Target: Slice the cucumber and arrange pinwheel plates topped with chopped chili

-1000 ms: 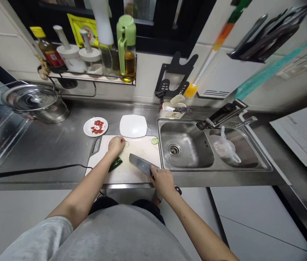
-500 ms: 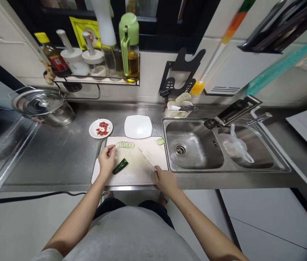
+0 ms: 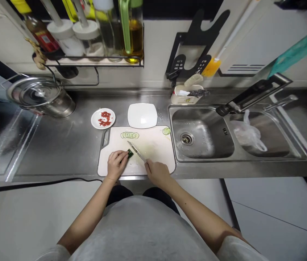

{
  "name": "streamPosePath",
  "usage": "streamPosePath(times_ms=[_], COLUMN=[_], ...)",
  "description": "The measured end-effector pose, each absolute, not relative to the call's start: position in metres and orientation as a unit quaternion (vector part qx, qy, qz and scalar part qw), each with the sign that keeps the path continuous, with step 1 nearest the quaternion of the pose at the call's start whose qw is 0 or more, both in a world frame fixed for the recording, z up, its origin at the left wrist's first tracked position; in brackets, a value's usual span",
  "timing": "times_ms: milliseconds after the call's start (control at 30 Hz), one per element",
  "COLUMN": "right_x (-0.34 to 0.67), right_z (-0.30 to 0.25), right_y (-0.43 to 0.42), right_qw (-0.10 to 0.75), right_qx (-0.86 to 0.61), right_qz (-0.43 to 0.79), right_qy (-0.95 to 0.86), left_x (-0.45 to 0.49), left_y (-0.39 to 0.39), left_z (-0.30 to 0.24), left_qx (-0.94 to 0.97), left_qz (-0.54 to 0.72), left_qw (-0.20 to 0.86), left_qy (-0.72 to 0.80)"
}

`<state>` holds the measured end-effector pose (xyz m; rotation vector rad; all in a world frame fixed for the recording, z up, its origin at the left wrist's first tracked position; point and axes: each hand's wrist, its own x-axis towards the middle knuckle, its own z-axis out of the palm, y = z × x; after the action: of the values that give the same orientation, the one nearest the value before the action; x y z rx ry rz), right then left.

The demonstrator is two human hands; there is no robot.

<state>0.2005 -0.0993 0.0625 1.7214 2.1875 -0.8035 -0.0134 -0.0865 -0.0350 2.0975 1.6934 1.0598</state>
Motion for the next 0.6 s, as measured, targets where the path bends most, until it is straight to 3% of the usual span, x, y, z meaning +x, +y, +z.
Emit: streamPosePath(times_ms=[600], right_x=[0.19], right_z=[0.068], right_y=[-0.098], right_qw=[0.148], right_qx=[0.567], right_qz=[-0.288], right_qy=[0.757], left_x=[-0.015], left_y=[-0.08], left_z=[-0.049], left_qx=[0.743], left_qz=[0.34], left_qw=[0.121], left_qy=[0.564])
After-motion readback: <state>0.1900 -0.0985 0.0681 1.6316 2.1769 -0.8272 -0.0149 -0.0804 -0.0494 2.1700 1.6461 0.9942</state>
